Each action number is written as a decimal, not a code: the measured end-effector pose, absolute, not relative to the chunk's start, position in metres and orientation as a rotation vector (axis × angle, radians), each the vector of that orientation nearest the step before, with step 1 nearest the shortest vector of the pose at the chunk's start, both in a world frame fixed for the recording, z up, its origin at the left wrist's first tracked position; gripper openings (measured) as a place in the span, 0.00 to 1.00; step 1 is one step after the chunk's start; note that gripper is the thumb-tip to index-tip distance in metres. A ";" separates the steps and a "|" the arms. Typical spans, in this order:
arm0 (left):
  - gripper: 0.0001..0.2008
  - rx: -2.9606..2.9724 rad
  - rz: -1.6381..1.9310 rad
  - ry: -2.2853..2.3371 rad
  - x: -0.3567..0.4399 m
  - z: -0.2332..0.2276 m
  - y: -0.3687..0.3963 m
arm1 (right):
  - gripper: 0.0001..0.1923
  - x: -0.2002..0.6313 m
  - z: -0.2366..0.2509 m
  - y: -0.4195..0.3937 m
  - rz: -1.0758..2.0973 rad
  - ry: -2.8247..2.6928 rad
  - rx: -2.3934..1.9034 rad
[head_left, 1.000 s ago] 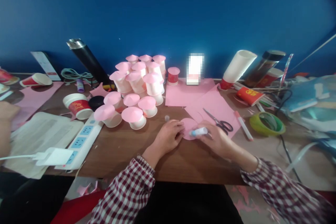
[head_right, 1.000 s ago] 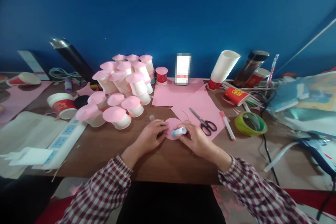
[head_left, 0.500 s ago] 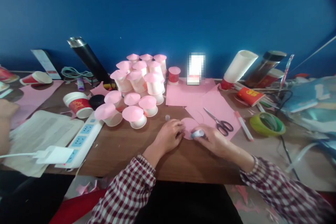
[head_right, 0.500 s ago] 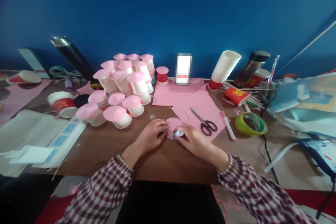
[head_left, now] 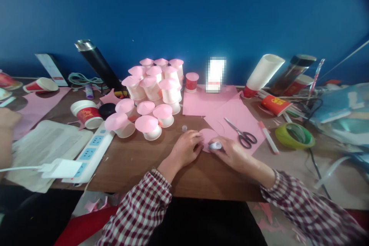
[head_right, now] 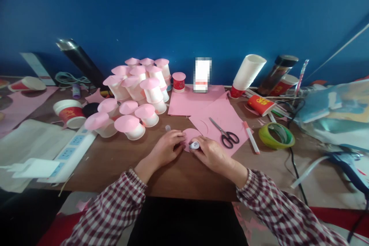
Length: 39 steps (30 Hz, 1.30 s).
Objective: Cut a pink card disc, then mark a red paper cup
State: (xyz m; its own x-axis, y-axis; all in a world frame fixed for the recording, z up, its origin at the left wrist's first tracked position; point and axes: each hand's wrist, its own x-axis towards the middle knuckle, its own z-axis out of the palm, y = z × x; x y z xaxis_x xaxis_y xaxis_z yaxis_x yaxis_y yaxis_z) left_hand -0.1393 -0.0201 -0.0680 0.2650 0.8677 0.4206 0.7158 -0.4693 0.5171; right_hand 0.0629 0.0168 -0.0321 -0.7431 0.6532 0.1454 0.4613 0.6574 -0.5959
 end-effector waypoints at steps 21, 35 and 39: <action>0.11 2.319 0.989 1.474 -0.140 -0.071 -0.019 | 0.06 0.059 -0.031 0.011 0.825 -2.424 -1.008; 0.11 2.318 1.003 1.479 -0.140 -0.073 -0.019 | 0.09 0.064 -0.032 0.013 0.827 -2.320 -1.090; 0.11 2.312 1.002 1.471 -0.140 -0.071 -0.020 | 0.13 0.069 -0.024 0.016 1.082 -2.280 -1.102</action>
State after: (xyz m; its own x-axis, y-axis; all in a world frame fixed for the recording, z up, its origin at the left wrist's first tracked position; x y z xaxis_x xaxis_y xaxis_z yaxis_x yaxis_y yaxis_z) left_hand -0.1402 -0.0196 -0.0708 0.2651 0.8650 0.4259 0.7128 -0.4733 0.5176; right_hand 0.0685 0.0162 -0.0244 -0.6172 0.7867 0.0106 0.4892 0.3943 -0.7779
